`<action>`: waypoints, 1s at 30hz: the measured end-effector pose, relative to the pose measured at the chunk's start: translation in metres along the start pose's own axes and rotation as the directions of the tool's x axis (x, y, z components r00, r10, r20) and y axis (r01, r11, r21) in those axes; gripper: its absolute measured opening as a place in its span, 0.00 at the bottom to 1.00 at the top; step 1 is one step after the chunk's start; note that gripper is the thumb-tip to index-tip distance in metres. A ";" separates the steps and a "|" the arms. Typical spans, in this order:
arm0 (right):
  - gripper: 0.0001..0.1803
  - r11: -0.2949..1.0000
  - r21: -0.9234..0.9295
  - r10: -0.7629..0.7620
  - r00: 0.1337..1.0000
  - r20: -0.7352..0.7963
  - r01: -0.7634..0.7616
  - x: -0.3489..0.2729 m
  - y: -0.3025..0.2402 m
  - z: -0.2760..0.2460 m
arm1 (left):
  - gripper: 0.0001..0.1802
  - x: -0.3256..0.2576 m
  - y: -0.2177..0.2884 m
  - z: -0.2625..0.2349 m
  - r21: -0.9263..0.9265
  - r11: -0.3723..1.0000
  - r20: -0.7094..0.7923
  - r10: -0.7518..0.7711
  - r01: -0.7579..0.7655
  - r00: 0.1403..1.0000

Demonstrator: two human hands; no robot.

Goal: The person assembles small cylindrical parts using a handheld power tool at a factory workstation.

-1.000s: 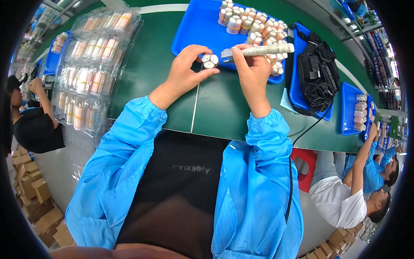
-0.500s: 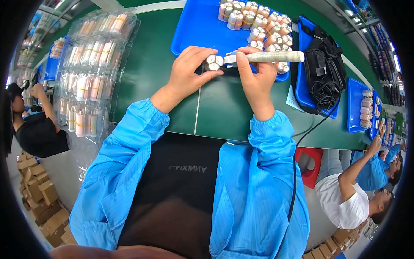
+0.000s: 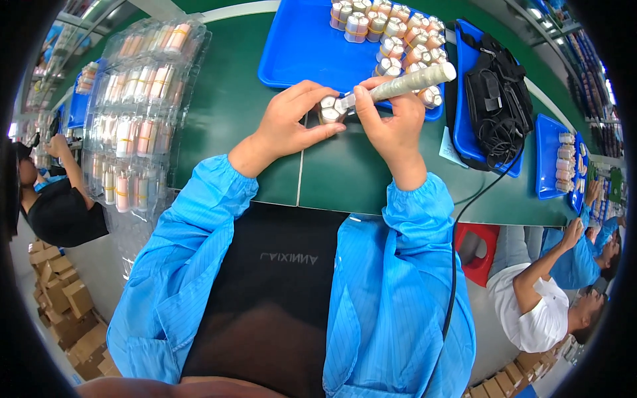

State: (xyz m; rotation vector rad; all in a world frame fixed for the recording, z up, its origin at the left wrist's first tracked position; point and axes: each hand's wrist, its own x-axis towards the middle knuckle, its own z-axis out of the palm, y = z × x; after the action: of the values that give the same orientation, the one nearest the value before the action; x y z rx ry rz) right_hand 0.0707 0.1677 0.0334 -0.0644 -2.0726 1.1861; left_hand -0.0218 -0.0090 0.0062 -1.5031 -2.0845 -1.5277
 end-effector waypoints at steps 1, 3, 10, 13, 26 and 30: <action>0.04 0.998 -0.049 -0.024 1.000 0.019 0.025 -0.002 -0.002 -0.003 | 0.27 -0.001 0.000 0.002 -0.003 1.000 0.047 -0.020 0.021 0.999; 0.05 0.993 -0.105 -0.042 0.998 0.036 0.046 -0.009 -0.005 -0.009 | 0.26 -0.005 0.001 0.006 -0.013 0.999 0.098 -0.038 0.039 0.994; 0.07 0.973 -0.225 -0.029 0.996 0.083 0.047 -0.034 -0.009 -0.024 | 0.26 -0.010 0.005 0.014 0.041 0.999 0.190 0.014 -0.022 0.982; 0.09 0.961 -0.267 -0.045 0.995 0.089 0.067 -0.033 -0.017 -0.023 | 0.25 -0.011 0.005 0.014 0.047 0.999 0.198 -0.005 -0.005 0.980; 0.13 0.970 -0.158 0.202 0.976 0.082 -0.187 -0.036 -0.018 -0.018 | 0.24 -0.013 0.006 0.013 0.053 0.998 0.186 -0.032 0.022 0.982; 0.13 0.970 -0.151 0.204 0.976 0.069 -0.192 -0.035 -0.017 -0.020 | 0.24 -0.013 0.007 0.011 0.029 0.998 0.213 -0.058 0.053 0.975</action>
State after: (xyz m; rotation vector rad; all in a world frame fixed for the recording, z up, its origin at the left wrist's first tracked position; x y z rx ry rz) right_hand 0.1132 0.1587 0.0328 -0.3013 -2.2663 1.1721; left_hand -0.0059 -0.0087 -0.0030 -1.6811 -2.2695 -1.4097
